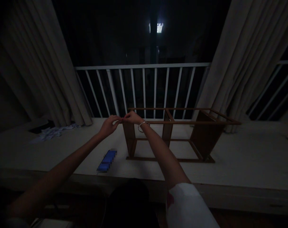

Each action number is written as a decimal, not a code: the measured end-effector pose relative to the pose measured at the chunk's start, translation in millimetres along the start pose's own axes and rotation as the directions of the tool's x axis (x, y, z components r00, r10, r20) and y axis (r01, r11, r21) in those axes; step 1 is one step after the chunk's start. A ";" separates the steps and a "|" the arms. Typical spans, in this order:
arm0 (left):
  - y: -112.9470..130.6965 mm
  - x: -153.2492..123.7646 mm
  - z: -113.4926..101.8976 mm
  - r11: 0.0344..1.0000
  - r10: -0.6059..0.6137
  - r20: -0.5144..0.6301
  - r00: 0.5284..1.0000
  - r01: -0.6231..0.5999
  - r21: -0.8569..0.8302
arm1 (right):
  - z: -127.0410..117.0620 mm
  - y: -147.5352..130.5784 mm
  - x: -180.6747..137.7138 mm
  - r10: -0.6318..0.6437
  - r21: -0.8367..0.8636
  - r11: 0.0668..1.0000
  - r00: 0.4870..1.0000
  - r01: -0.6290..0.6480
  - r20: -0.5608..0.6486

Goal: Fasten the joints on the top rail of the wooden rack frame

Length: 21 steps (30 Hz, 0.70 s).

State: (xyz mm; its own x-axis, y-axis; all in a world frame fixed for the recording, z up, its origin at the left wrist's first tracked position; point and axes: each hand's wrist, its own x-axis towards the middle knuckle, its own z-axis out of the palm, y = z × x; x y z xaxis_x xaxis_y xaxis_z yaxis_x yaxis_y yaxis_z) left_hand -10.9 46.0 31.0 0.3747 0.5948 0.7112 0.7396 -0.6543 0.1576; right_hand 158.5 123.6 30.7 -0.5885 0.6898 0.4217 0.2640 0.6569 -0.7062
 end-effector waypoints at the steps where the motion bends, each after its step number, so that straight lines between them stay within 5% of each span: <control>1: -1.3 1.1 -1.6 1.000 0.008 0.017 1.000 -0.008 -0.008 | 0.1 0.3 0.0 0.003 0.004 1.000 1.000 -0.003 0.001; 21: 4.5 10.1 0.2 0.997 0.036 0.098 0.995 -0.042 0.064 | -2.7 -1.0 -3.7 0.057 0.010 0.998 0.998 -0.057 0.005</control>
State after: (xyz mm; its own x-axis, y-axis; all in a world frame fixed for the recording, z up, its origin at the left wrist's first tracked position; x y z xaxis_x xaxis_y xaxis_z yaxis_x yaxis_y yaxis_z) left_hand -3.6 49.1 38.7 0.4542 0.6139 0.6456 0.7572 -0.6478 0.0833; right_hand 162.5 121.2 31.4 -0.5760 0.7248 0.3780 0.2895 0.6134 -0.7348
